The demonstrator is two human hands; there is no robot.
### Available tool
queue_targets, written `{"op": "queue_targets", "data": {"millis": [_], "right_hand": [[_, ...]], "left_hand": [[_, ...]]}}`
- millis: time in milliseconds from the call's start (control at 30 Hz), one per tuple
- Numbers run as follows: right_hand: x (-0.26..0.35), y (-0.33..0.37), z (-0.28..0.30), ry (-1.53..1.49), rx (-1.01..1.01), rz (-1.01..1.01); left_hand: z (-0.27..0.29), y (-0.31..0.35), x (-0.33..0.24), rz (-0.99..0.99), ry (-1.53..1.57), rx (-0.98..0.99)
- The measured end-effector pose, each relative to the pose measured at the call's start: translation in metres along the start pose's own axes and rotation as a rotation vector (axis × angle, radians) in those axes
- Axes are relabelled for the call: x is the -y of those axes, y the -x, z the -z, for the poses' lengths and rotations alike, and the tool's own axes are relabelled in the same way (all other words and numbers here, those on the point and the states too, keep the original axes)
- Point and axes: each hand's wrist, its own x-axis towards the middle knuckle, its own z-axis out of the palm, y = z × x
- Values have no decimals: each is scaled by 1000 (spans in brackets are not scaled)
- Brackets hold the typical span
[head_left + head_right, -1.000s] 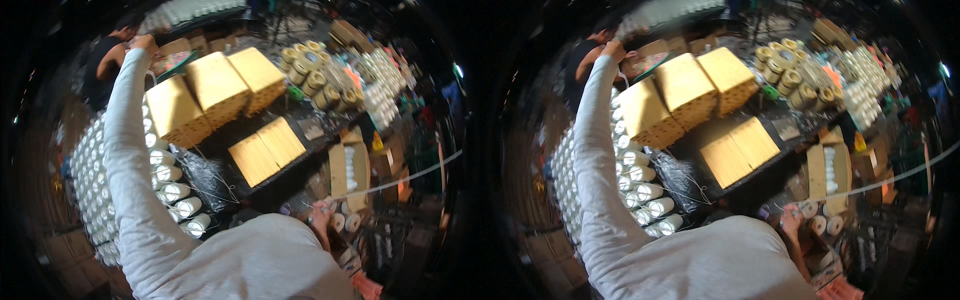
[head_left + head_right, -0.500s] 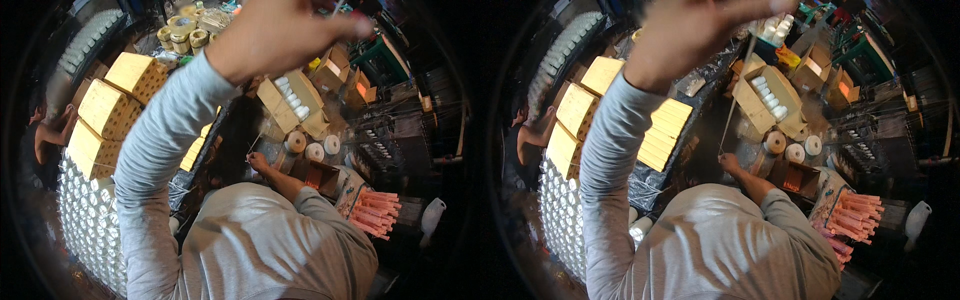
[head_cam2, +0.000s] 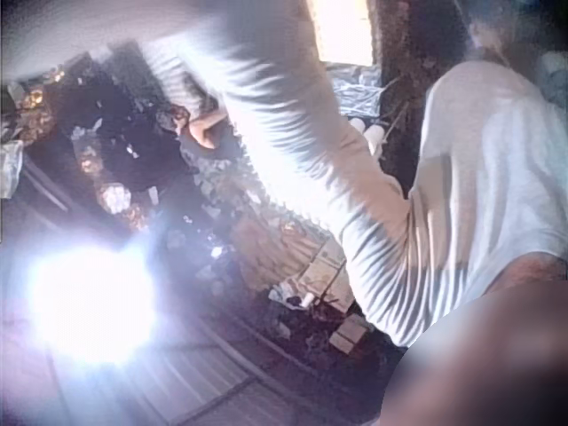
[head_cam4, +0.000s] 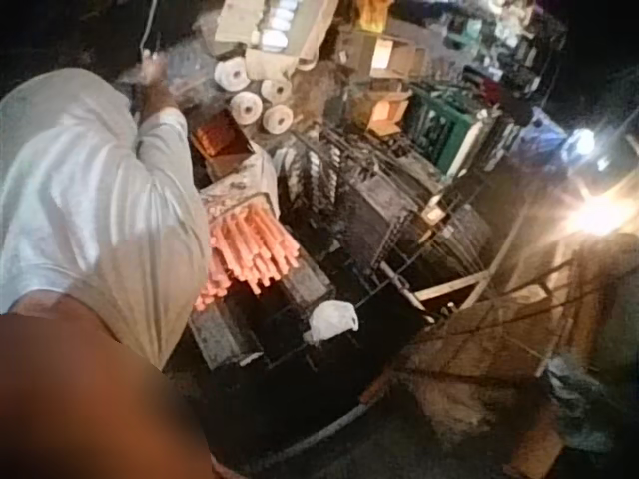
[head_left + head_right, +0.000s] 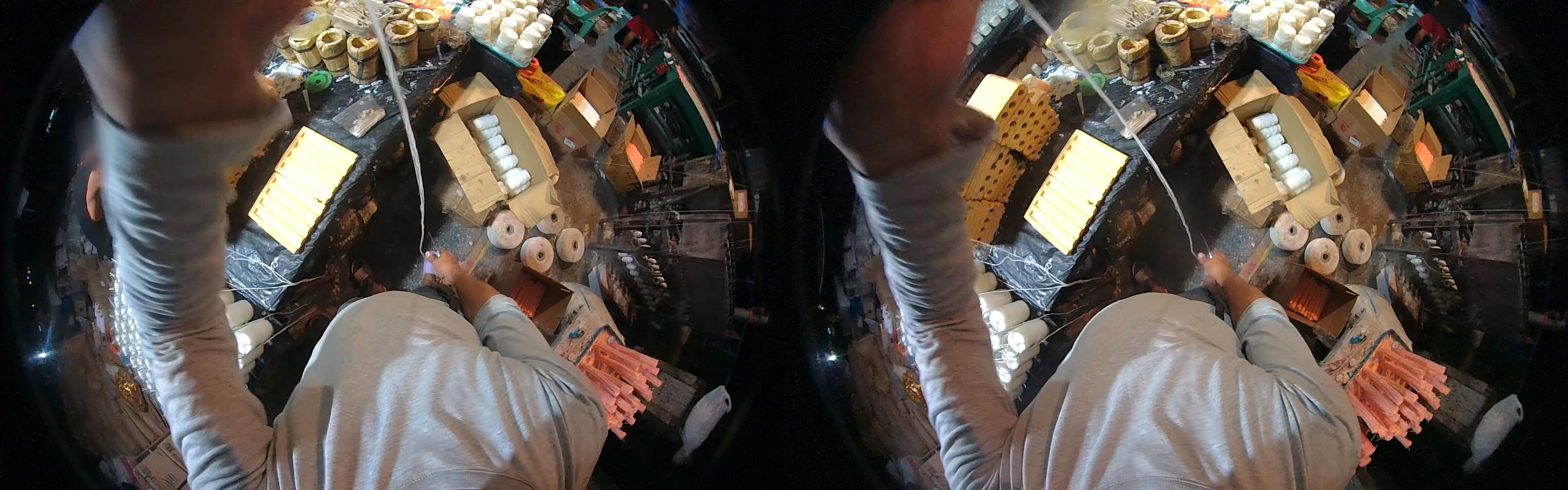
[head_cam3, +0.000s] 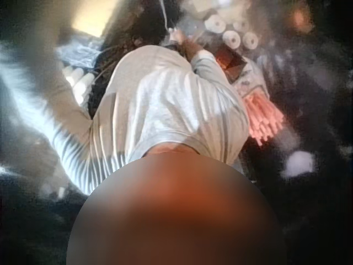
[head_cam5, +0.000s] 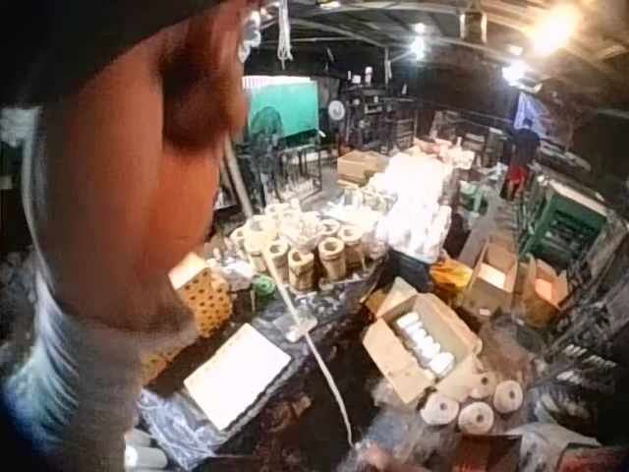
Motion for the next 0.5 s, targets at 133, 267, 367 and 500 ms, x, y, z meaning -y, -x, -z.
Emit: {"op": "queue_targets", "data": {"millis": [133,267,367,500], "right_hand": [[-27,-3,58,178,91,-21],[-66,4,103,271,37,-102],[-85,7,131,146,51,-290],[-78,4,159,243,275,-164]], "left_hand": [[-48,52,16,18,-1,-63],[-115,140,26,248,-22,-337],[-126,191,37,363,-314,-226],[-133,241,64,516,-272,-316]]}}
